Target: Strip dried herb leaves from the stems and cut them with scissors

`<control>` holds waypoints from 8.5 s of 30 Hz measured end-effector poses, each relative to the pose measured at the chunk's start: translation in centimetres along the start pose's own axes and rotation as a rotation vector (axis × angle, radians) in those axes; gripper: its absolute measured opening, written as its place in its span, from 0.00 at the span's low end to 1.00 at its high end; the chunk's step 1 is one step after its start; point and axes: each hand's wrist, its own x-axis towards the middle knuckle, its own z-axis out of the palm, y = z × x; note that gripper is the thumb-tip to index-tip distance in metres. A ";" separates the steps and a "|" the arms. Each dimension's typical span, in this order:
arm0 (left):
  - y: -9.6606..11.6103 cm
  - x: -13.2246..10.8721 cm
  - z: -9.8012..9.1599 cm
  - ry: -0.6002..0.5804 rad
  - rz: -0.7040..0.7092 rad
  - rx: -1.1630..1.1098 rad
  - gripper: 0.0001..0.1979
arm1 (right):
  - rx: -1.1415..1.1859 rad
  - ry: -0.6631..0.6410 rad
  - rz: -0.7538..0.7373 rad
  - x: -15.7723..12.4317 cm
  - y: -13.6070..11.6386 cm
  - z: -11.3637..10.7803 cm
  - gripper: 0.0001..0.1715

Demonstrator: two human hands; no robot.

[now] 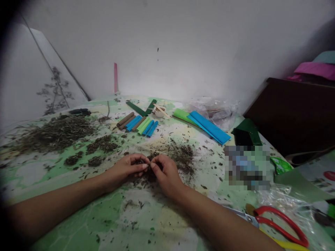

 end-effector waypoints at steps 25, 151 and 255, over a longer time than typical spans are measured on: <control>-0.5 0.2 -0.3 0.011 -0.024 0.114 0.13 | 0.426 0.442 0.039 1.9 1.8 -2.3 0.09; 0.1 0.1 0.0 -0.021 -0.007 0.064 0.11 | -0.071 0.009 -0.084 0.2 0.4 -0.4 0.10; 0.3 -0.2 0.4 -0.017 0.021 0.145 0.08 | -0.053 -0.084 -0.055 0.1 0.0 -0.3 0.09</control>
